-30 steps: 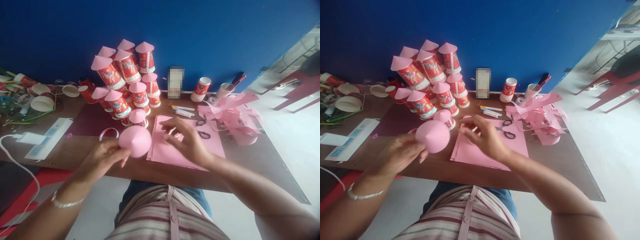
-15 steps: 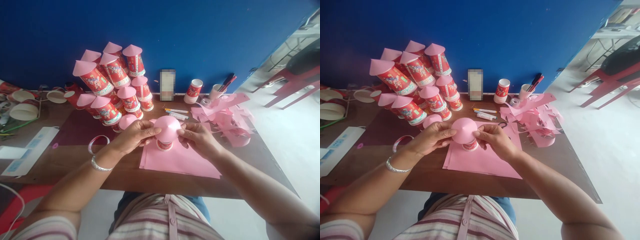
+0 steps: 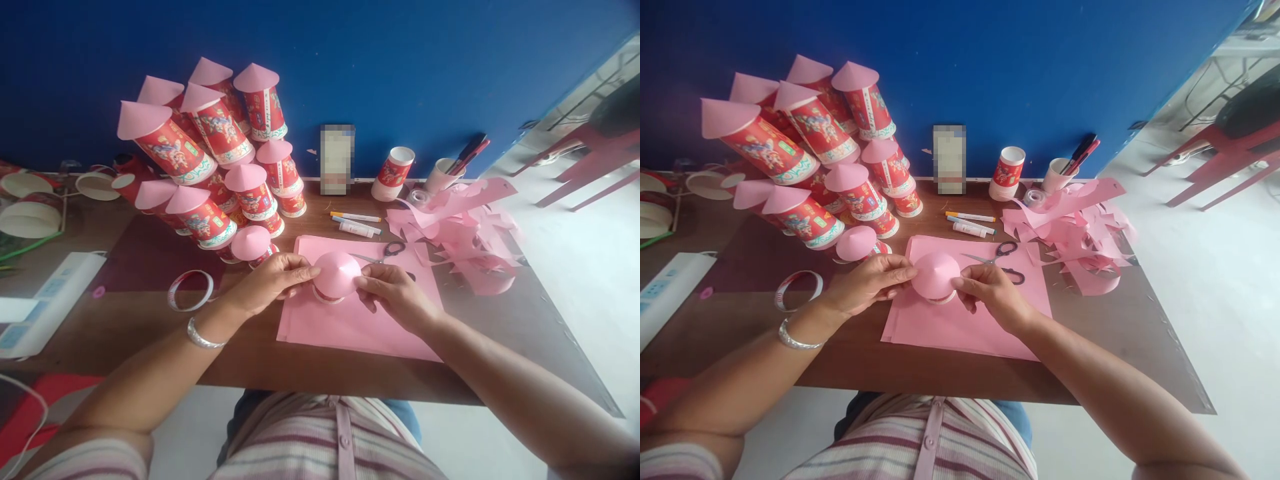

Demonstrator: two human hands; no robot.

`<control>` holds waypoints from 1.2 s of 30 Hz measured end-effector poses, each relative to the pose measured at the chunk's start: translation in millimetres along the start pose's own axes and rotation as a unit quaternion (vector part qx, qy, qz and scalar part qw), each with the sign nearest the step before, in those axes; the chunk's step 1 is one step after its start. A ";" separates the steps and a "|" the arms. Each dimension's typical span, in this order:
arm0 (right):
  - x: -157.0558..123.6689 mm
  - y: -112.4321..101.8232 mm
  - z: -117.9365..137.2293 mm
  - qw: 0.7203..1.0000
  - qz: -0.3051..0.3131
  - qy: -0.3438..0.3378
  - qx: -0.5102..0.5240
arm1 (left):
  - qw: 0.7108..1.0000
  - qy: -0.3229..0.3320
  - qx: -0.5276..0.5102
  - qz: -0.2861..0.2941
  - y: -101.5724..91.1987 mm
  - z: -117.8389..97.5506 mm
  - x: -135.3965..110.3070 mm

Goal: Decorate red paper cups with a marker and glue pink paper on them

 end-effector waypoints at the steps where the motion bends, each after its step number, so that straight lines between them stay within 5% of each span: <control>1: 0.4 -0.7 -1.5 1.000 0.004 0.000 0.001 | 1.000 -0.003 -0.003 -0.001 0.4 0.9 1.0; 25: 6.4 -6.4 -20.2 0.999 -0.002 0.005 -0.035 | 1.000 -0.009 -0.013 -0.012 -1.1 6.7 19.7; 36: 2.4 -5.2 -8.4 0.996 -0.005 -0.004 -0.090 | 1.000 0.005 -0.024 0.007 -0.1 9.6 18.7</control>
Point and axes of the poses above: each hand's wrist, its own x-axis towards the middle knuckle, its own y-axis out of the palm, z = x × y, the point moved 4 cm from there along x, towards the middle knuckle, and after that the axes turned 4 degrees about -x, right-handed, at the moved point
